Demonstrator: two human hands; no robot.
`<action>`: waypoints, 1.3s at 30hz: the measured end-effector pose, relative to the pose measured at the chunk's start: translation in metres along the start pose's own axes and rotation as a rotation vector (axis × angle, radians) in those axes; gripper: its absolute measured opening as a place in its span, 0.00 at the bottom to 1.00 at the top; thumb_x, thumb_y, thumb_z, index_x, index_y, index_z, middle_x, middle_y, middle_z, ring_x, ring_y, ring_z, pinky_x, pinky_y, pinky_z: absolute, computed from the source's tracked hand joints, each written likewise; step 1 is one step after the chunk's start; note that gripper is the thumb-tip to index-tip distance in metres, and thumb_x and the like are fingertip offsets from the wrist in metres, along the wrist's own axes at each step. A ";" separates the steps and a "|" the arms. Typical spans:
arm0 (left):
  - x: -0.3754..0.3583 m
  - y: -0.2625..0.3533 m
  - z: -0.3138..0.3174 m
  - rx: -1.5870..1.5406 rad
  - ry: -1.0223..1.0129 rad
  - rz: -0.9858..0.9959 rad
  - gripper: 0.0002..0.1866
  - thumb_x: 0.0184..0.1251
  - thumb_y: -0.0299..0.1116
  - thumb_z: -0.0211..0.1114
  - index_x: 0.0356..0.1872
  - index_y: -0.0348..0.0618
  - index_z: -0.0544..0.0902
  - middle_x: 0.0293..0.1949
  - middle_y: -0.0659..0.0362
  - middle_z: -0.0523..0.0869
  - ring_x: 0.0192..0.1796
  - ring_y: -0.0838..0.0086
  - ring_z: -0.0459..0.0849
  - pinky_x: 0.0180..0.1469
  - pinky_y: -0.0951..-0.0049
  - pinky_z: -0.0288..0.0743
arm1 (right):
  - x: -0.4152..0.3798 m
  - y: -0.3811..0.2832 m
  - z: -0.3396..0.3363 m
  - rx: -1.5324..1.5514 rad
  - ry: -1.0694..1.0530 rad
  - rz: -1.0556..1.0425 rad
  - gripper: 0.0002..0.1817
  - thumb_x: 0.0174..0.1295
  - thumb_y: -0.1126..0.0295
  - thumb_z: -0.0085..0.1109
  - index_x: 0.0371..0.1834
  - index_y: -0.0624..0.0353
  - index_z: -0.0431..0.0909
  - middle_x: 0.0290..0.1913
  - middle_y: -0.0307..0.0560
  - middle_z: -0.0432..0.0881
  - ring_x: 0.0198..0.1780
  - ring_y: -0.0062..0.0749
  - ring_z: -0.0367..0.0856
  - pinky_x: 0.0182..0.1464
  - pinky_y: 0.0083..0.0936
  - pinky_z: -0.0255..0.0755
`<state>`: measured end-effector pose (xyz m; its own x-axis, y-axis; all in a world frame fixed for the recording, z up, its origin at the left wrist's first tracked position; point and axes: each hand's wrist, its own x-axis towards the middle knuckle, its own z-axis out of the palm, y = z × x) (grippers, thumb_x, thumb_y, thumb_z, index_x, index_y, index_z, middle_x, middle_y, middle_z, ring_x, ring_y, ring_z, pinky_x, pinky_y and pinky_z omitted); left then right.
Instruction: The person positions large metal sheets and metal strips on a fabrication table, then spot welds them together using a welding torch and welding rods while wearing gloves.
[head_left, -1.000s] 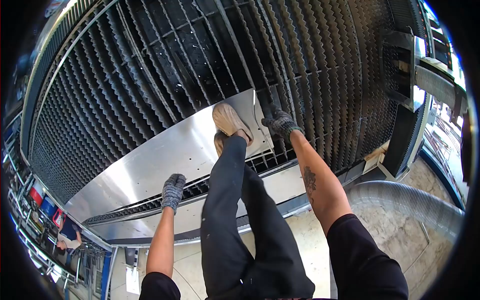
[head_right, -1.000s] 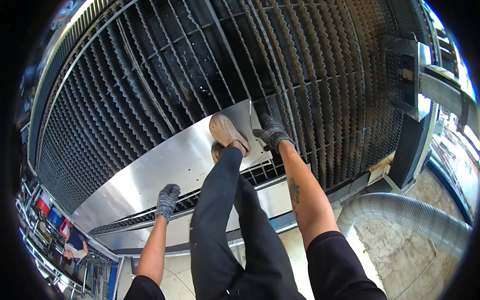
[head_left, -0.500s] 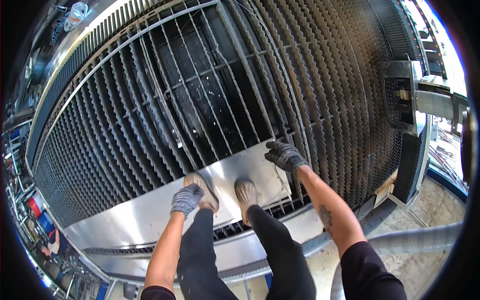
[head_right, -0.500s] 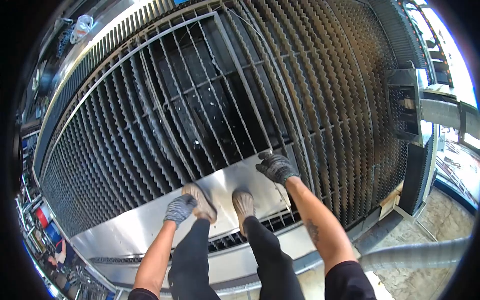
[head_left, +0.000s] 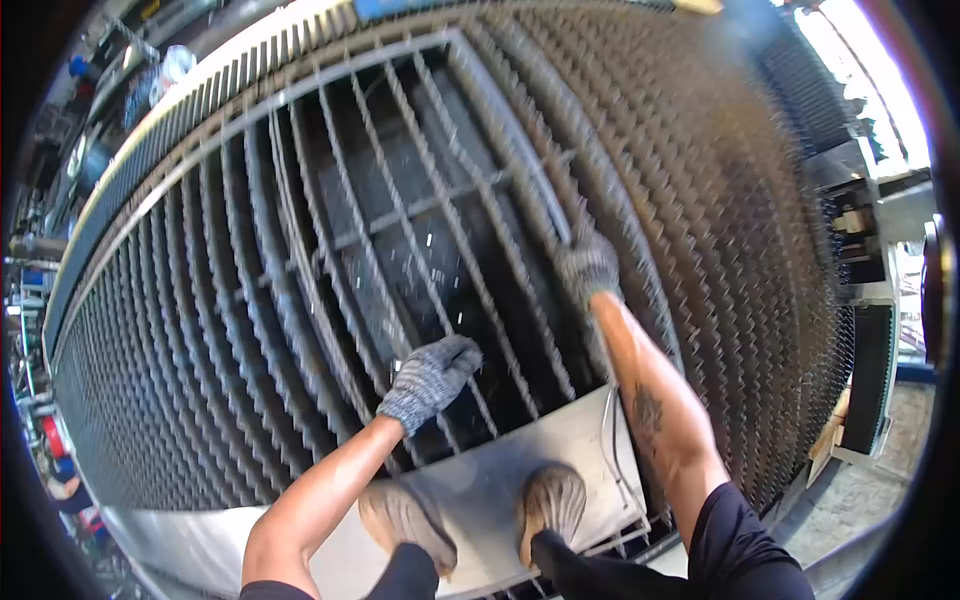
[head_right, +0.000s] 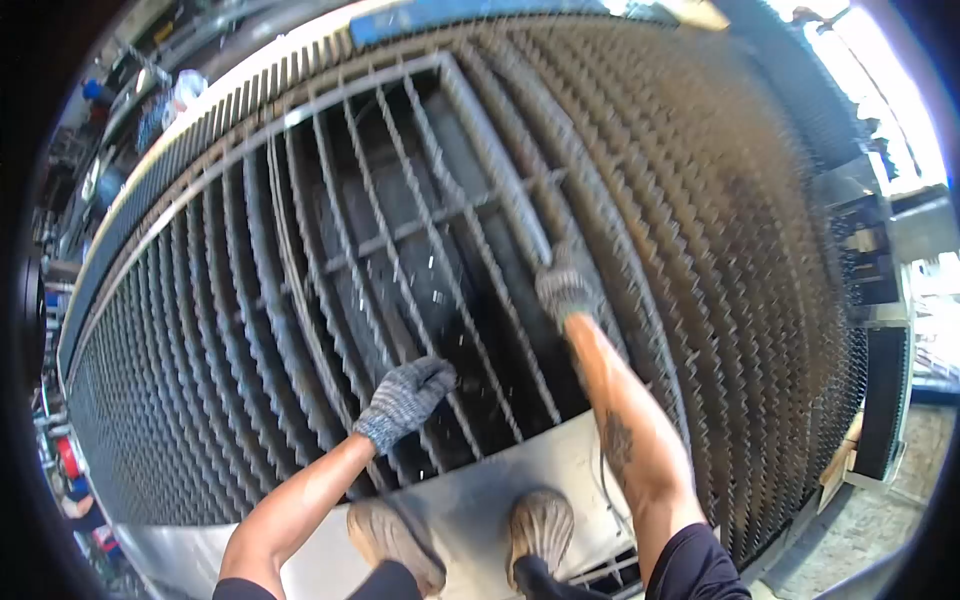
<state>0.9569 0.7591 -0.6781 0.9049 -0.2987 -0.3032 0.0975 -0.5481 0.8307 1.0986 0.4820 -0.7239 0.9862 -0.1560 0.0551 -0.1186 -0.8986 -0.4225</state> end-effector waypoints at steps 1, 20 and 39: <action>0.013 0.005 -0.009 0.014 0.048 0.046 0.16 0.71 0.39 0.66 0.50 0.38 0.85 0.47 0.48 0.89 0.51 0.57 0.87 0.56 0.64 0.79 | -0.010 -0.010 -0.030 0.278 -0.150 0.074 0.19 0.63 0.60 0.63 0.55 0.55 0.81 0.40 0.56 0.85 0.43 0.49 0.84 0.46 0.41 0.78; -0.082 0.183 -0.075 -0.272 -0.088 0.101 0.46 0.61 0.64 0.69 0.74 0.47 0.66 0.58 0.55 0.83 0.60 0.65 0.81 0.57 0.64 0.78 | -0.236 -0.035 -0.145 0.432 -0.076 -0.233 0.13 0.61 0.57 0.61 0.33 0.56 0.82 0.23 0.56 0.80 0.28 0.56 0.81 0.31 0.47 0.74; -0.038 0.146 0.015 -0.385 -0.373 0.227 0.35 0.71 0.47 0.69 0.71 0.45 0.66 0.64 0.52 0.79 0.64 0.67 0.79 0.67 0.65 0.72 | -0.240 0.008 -0.095 0.148 -0.186 -0.233 0.15 0.51 0.55 0.68 0.20 0.54 0.79 0.23 0.49 0.79 0.30 0.52 0.79 0.37 0.47 0.71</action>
<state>0.9311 0.6785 -0.5520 0.7206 -0.6686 -0.1836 0.1250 -0.1352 0.9829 0.8499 0.4737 -0.6547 0.9906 0.1366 0.0048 0.1171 -0.8300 -0.5453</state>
